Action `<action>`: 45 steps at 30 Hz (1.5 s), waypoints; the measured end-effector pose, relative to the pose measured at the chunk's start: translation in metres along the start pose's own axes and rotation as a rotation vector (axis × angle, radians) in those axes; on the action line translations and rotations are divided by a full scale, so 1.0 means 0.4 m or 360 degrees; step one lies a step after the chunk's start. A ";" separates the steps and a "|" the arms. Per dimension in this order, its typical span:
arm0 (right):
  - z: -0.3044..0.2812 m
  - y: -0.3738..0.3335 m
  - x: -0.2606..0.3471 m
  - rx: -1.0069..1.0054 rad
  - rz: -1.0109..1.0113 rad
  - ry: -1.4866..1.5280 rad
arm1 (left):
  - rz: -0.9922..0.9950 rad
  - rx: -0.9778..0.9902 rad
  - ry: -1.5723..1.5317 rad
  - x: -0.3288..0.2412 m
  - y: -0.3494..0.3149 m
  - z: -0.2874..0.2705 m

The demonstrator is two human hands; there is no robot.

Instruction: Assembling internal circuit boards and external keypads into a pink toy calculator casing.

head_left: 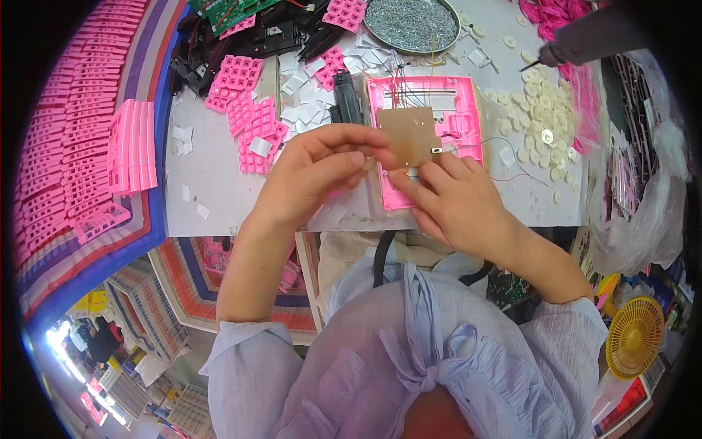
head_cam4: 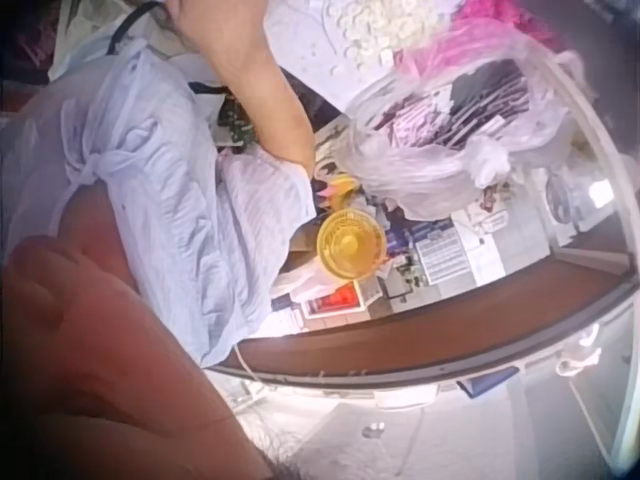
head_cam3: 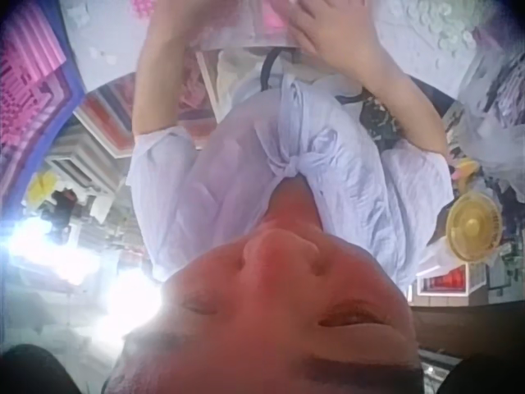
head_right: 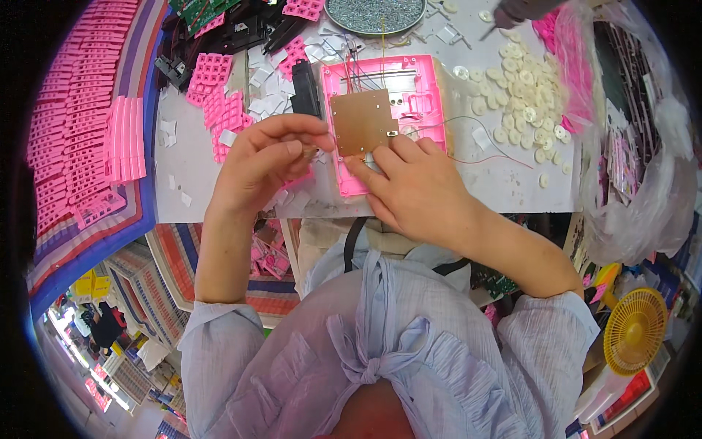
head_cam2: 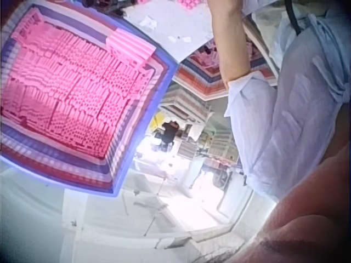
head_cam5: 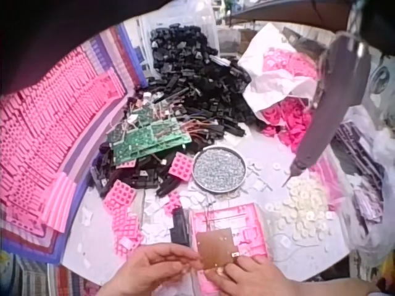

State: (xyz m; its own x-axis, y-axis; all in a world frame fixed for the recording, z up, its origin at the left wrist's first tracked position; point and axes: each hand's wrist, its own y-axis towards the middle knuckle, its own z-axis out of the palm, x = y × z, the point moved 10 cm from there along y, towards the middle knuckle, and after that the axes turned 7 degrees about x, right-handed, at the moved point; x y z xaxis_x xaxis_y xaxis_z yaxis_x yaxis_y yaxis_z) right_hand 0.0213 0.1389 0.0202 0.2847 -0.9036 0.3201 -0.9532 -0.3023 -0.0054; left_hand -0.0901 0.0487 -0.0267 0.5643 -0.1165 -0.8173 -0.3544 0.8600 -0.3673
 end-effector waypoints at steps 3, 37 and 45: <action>0.001 0.001 -0.010 0.0066 -0.0111 0.0121 | 0.0087 0.0053 -0.0006 -0.008 0.017 0.040; -0.102 -0.164 -0.157 -0.0501 0.0164 0.0524 | 0.0883 0.0064 0.2006 -0.022 0.013 0.273; -0.072 -0.167 -0.108 -0.0295 0.0137 0.0228 | 0.1062 0.0067 0.2139 0.057 -0.001 0.292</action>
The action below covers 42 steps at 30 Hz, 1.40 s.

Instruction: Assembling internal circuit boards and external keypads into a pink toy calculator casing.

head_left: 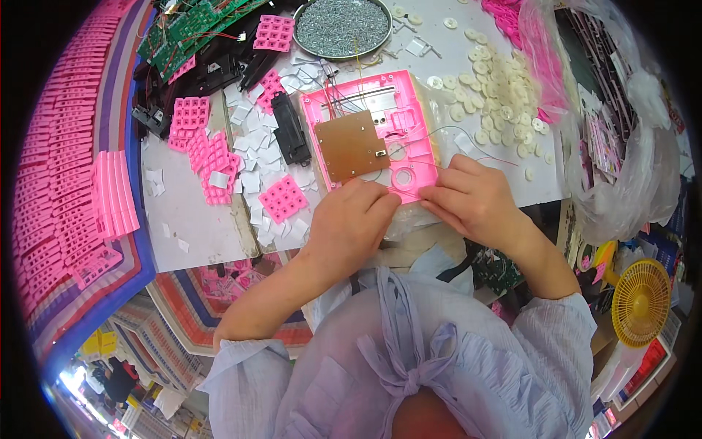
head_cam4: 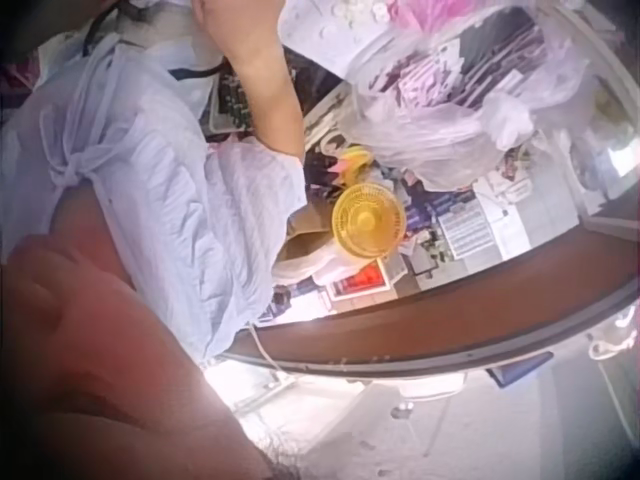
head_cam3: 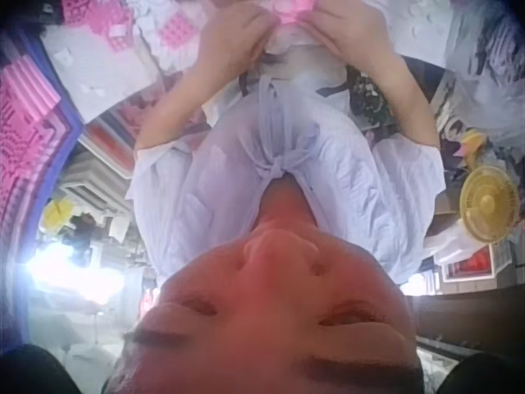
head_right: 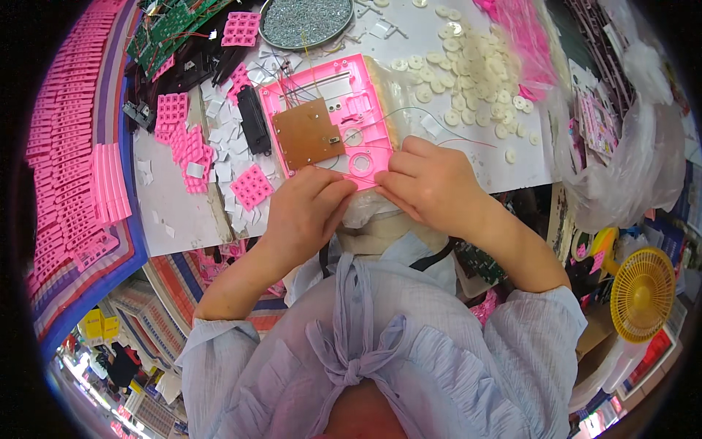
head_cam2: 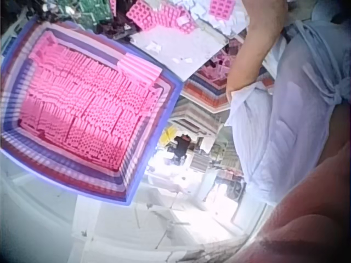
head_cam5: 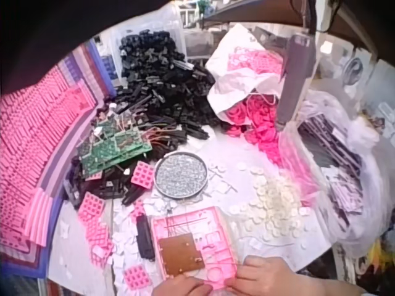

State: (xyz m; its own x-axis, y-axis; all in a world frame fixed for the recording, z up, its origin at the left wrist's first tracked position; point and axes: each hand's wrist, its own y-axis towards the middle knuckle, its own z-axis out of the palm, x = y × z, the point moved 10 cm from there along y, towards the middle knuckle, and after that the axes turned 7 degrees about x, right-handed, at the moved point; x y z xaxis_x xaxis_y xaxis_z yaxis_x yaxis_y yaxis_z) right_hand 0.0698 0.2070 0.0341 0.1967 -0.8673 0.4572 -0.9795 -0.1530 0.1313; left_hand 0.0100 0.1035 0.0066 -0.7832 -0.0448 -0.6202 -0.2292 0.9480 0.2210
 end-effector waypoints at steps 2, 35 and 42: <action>0.004 0.012 0.012 0.0062 0.0012 -0.0098 | -0.0015 0.0029 0.0005 0.005 0.001 0.002; -0.029 0.234 -0.137 -0.0035 0.0432 0.0112 | 0.0291 0.0313 0.0500 -0.062 0.018 0.041; 0.085 0.375 -0.158 0.0555 0.0426 0.0327 | 0.0028 -0.0059 -0.0155 0.042 0.023 -0.084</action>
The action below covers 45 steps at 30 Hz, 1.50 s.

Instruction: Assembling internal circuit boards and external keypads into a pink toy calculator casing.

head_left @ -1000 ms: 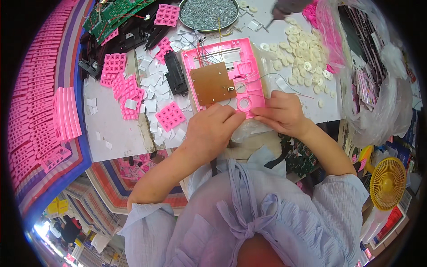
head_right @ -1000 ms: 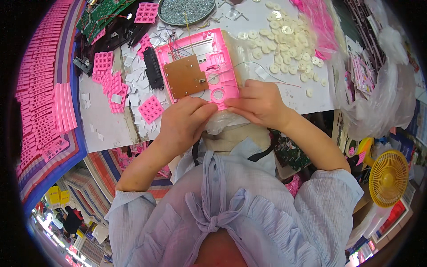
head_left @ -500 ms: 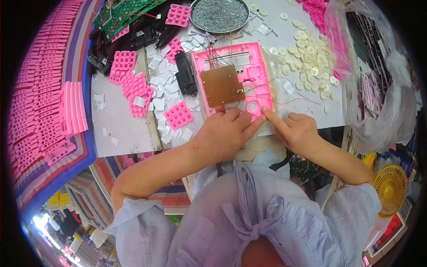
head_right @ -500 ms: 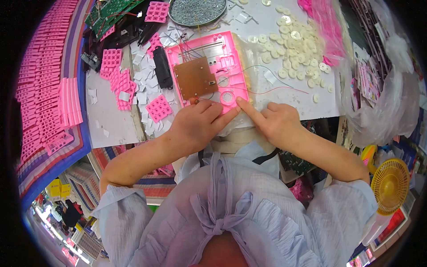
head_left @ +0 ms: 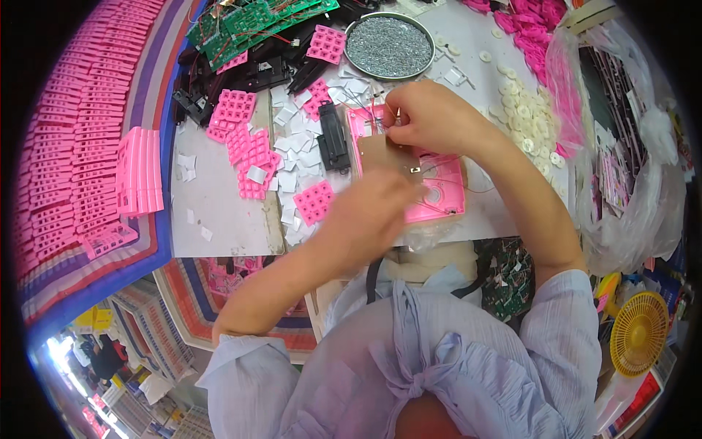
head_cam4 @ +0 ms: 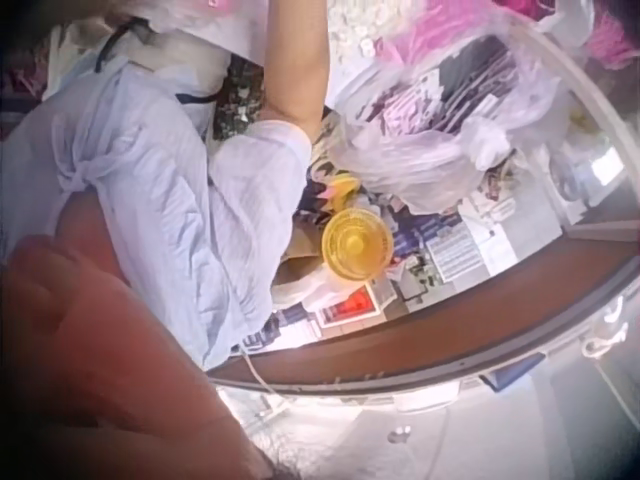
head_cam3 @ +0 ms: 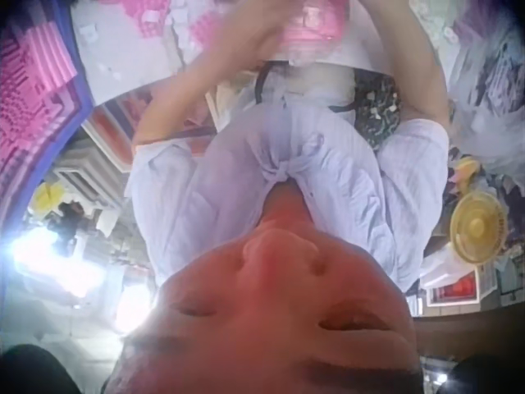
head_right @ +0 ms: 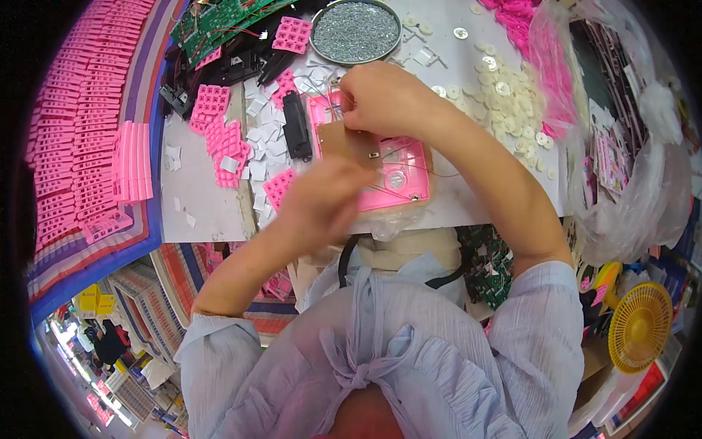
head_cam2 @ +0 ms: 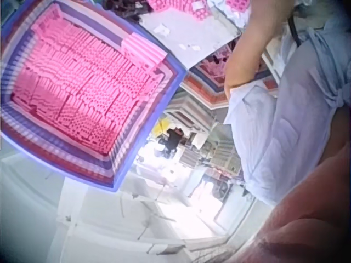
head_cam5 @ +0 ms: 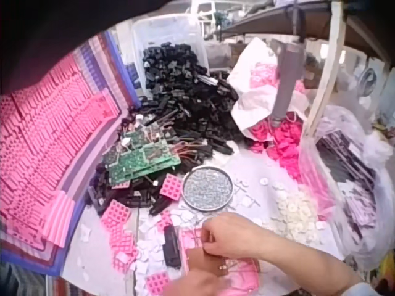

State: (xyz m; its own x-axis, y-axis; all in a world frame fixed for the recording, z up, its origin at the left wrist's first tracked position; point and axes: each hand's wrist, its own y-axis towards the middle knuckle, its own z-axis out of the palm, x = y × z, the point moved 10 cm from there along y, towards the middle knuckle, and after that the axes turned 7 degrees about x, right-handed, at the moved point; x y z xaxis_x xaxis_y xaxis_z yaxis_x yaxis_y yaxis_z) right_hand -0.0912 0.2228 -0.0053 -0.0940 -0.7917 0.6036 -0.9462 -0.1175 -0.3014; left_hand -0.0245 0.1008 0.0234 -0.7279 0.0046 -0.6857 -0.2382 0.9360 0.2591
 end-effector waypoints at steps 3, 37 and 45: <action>0.009 0.024 -0.015 0.0176 0.0069 -0.0114 | -0.0360 -0.0318 -0.0041 0.121 0.015 -0.113; 0.005 0.014 -0.002 0.0059 -0.0017 0.0186 | -0.0461 -0.0761 0.0018 0.184 -0.013 -0.167; 0.017 0.020 -0.025 0.0099 0.0016 0.0302 | -0.0974 -0.0539 -0.0193 0.258 0.022 -0.134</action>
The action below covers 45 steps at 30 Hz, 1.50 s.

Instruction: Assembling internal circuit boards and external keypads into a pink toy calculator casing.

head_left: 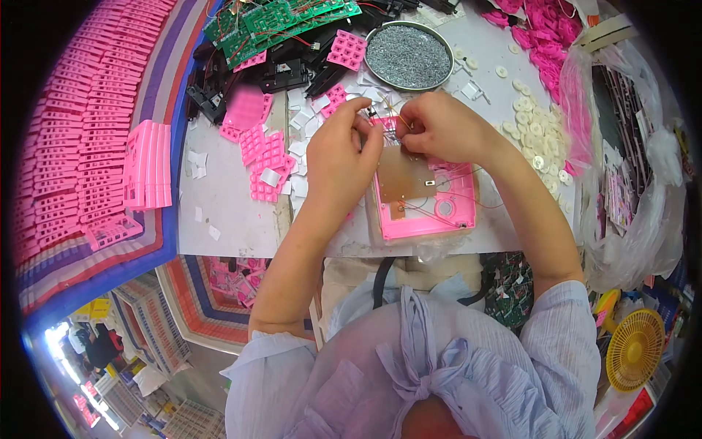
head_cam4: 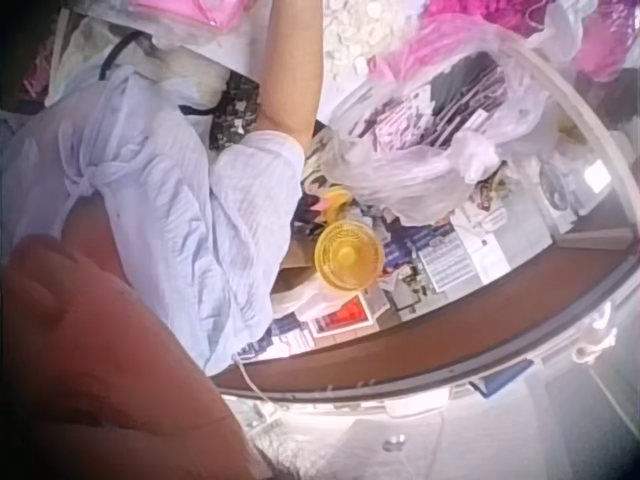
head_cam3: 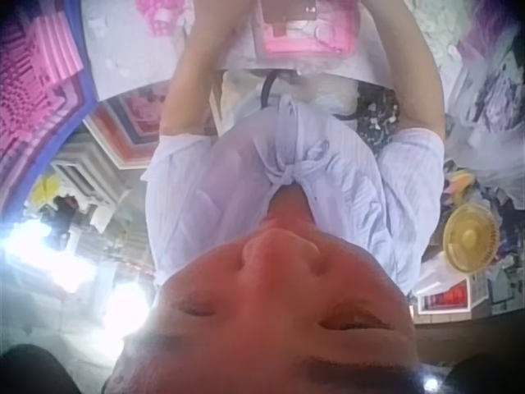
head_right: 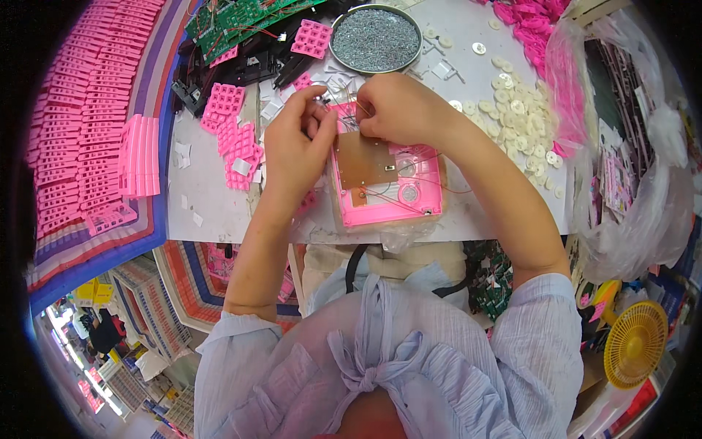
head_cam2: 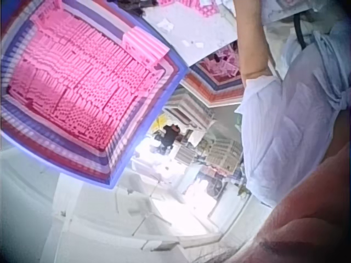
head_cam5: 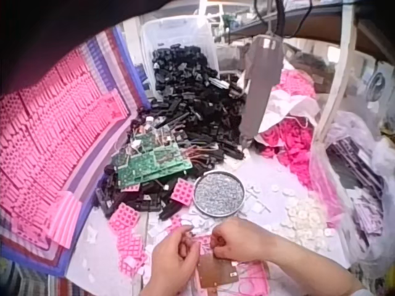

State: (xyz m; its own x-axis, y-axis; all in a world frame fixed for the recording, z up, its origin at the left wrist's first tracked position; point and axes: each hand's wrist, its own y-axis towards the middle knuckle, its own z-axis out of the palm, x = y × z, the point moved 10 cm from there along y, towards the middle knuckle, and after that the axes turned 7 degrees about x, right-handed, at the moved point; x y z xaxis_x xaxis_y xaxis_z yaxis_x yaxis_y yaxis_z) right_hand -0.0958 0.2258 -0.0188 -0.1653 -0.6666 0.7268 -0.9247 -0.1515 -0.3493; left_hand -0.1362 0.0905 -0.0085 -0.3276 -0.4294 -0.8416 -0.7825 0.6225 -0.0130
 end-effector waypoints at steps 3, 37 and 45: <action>-0.027 -0.034 0.013 -0.0238 -0.0010 -0.0059 | 0.0385 -0.0245 0.0557 -0.083 0.038 -0.011; -0.019 0.087 0.044 -0.0023 -0.0338 0.0523 | 0.0790 -0.0275 0.0408 -0.061 -0.150 0.008; -0.012 0.043 0.077 -0.0039 -0.0533 0.0251 | 0.0696 -0.0274 0.0338 -0.050 -0.144 0.009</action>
State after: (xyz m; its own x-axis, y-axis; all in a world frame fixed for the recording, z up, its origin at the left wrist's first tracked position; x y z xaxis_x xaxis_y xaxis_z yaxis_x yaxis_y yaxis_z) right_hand -0.1183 0.2060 0.0006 0.0986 -0.4621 0.8813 -0.9441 -0.3233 -0.0639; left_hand -0.0827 0.0654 0.0073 -0.7302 -0.2876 -0.6198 -0.6180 0.6647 0.4197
